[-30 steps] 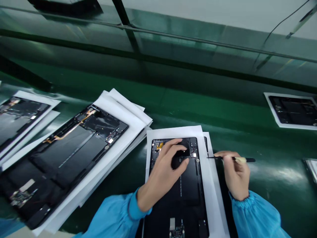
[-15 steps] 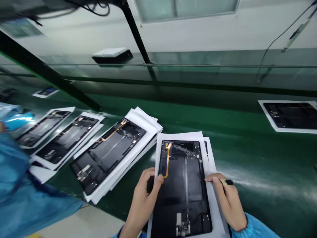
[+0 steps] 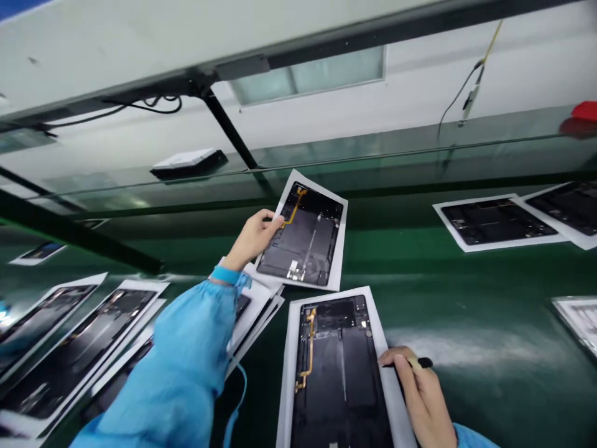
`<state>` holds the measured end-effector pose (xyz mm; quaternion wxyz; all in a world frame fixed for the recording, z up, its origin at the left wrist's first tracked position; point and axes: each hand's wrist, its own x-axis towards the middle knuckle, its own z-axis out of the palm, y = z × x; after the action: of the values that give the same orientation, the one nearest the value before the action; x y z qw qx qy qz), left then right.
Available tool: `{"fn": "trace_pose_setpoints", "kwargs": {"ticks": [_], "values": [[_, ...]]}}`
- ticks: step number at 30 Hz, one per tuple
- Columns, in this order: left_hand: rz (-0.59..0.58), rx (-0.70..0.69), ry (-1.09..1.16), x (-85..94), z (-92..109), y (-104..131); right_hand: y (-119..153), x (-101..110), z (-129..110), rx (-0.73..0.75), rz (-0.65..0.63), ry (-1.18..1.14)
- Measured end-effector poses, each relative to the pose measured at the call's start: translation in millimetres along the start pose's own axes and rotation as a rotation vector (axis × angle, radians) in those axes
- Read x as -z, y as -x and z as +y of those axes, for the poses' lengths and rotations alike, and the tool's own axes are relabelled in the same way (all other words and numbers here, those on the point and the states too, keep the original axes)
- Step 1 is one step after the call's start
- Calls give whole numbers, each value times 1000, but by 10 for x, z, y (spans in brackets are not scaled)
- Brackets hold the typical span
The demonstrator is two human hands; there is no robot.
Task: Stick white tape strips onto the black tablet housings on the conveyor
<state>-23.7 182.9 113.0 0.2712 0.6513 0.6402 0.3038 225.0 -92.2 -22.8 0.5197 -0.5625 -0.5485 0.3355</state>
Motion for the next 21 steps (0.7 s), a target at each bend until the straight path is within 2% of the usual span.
{"fn": "trace_pose_setpoints", "kwargs": {"ticks": [2, 4, 6, 8, 11, 15, 18, 21], "values": [[24, 32, -7, -219, -113, -330, -9, 1, 29, -22, 20, 3], [51, 61, -31, -392, -222, -516, -13, 4, 59, -43, 35, 10], [76, 72, -64, -488, -286, -577, -17, 8, 80, -61, 55, 10], [80, 51, -89, -532, -279, -513, -25, 14, 84, -78, 99, -5], [-5, -64, -84, -606, -165, -131, -49, 39, 70, -120, 195, -11], [-200, -242, -23, -839, -85, 829, -117, 67, 52, -183, 208, 3], [-289, -329, -43, -1027, -231, 1489, -208, 31, 39, -181, 134, 8], [-283, -349, -89, -1137, -431, 1809, -312, -45, 26, -175, 113, -29]]}}
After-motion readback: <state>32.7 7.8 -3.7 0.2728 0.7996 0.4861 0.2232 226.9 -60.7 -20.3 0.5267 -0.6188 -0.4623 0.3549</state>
